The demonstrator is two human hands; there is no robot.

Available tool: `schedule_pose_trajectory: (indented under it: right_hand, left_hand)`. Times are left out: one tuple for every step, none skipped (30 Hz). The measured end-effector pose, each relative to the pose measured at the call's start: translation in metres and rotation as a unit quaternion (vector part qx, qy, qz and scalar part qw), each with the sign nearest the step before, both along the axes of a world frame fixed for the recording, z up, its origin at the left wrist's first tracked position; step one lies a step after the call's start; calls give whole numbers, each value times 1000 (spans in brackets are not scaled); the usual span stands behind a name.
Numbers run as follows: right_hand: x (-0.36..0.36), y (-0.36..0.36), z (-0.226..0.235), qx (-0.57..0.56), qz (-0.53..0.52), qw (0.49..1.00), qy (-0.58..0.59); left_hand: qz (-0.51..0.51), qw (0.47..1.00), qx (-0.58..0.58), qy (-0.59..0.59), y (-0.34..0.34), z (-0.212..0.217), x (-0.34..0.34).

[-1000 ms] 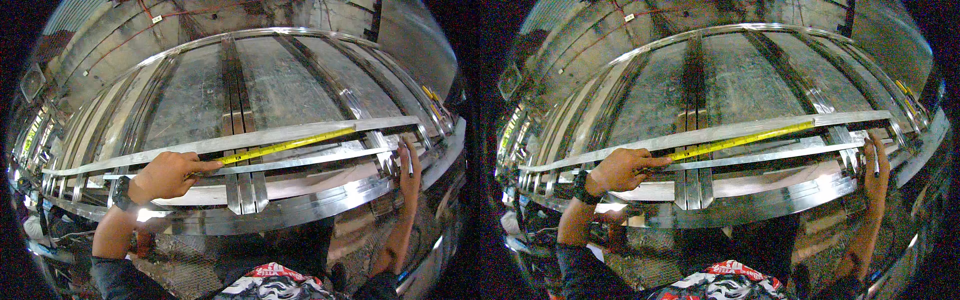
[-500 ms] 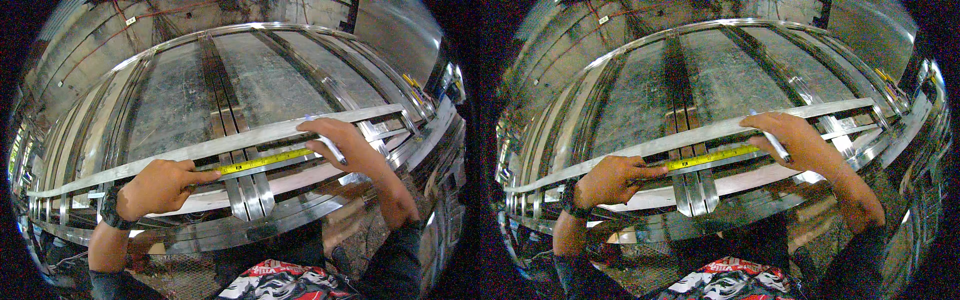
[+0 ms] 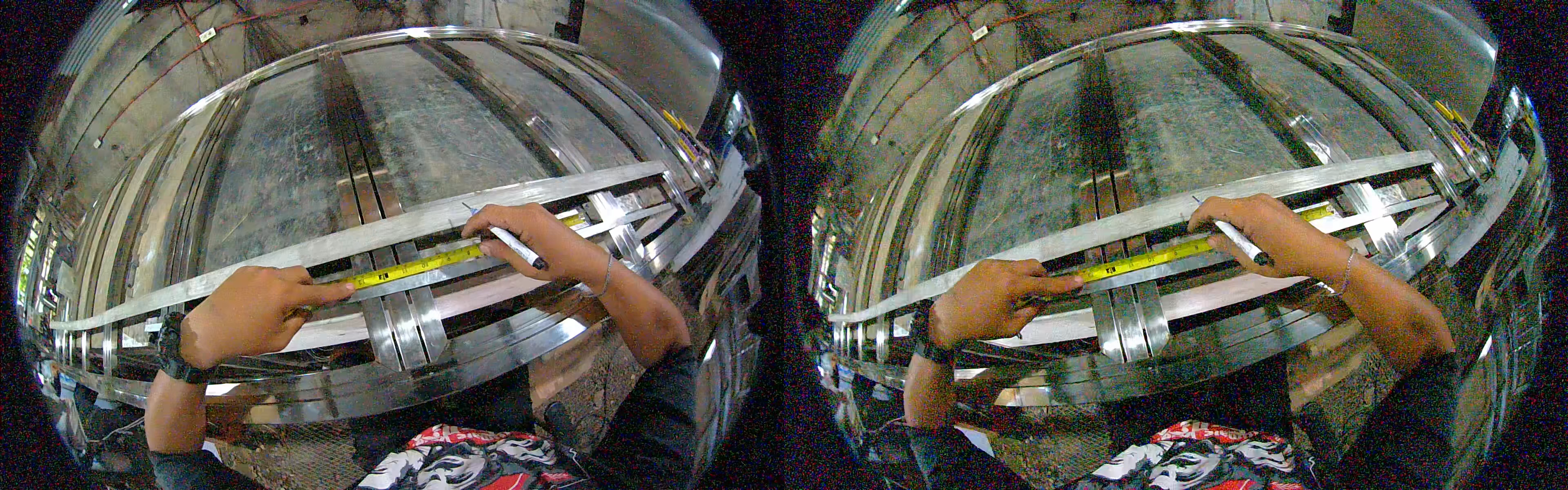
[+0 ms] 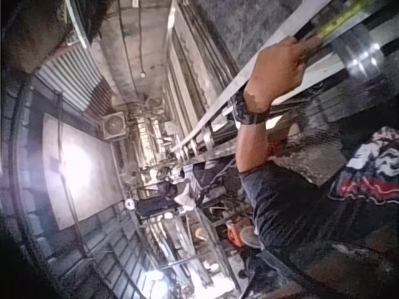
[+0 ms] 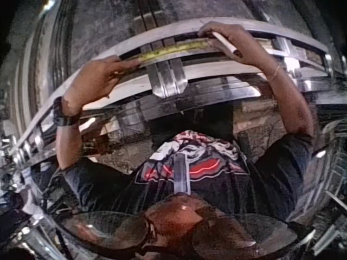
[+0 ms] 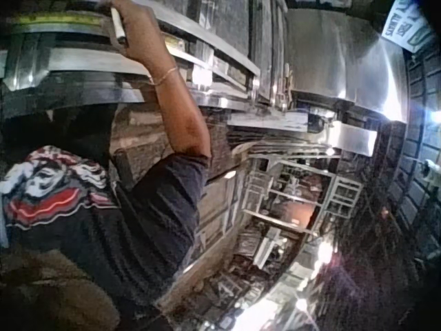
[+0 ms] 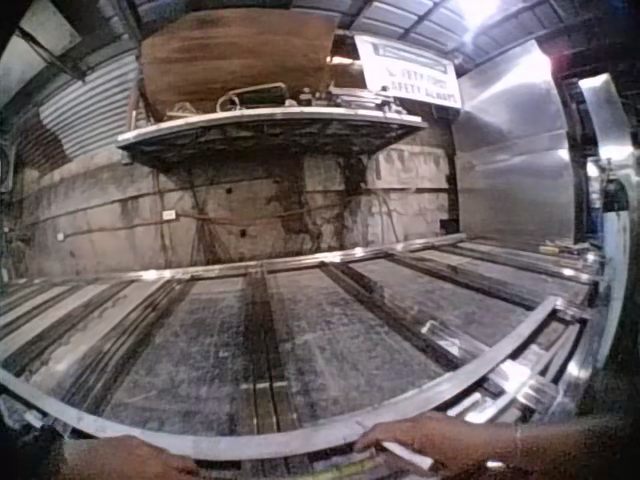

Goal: The person measures a curved metal frame with a tape measure and marks measurement points with a marker. The person repeatedly repositions the tape measure along the frame and makes marks at specific intervals.

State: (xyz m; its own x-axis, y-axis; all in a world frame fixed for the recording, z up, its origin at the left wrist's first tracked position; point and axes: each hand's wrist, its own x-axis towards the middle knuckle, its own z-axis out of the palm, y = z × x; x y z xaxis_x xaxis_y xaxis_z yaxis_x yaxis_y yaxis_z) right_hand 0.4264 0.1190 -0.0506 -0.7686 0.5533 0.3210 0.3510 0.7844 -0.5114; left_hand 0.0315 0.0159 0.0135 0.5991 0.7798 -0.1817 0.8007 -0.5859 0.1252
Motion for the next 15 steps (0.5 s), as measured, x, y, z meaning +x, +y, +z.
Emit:
schedule_pose_trajectory:
  right_hand:
    - [0,0,-1,-4,-6,1000,-1]
    - [0,0,0,1,0,1000,1]
    - [0,-1,1,7,5,1000,4]
    - [0,-2,2,12,10,1000,7]
    - [1,-3,3,7,5,1000,-2]
    - [2,-3,3,1,0,1000,-10]
    - [3,-4,4,-5,-5,1000,-18]
    - [2,-3,3,-7,-1,1000,-13]
    - [2,-3,2,-9,2,1000,-8]
    - [1,-3,1,-11,6,1000,-3]
    - [1,-3,2,-13,5,1000,-10]
    - [0,-4,5,-15,3,1000,-17]
    - [0,-5,6,-16,3,1000,-24]
    - [0,-5,5,-12,0,1000,-24]
    - [2,-5,3,-8,-2,1000,-24]
  left_hand:
    - [-3,1000,-6,-1,2,1,-1]
    - [-5,1000,-11,-2,3,2,-2]
    - [-7,1000,-16,-4,4,2,-3]
    - [-9,1000,-17,-4,5,3,-2]
    - [-12,1000,-19,-5,6,4,-1]
    - [-15,1000,-20,-6,6,5,0]
    - [-16,1000,-15,-3,6,5,0]
    - [-19,1000,-11,-1,5,4,1]
    - [-21,1000,-7,1,5,4,2]
    - [-19,1000,-5,11,5,6,4]
    - [-16,1000,-3,18,3,9,6]
    - [-12,1000,-2,25,2,9,8]
    - [-11,1000,5,24,2,7,9]
    - [-9,999,13,28,1,7,11]
    - [-8,999,21,31,0,7,12]
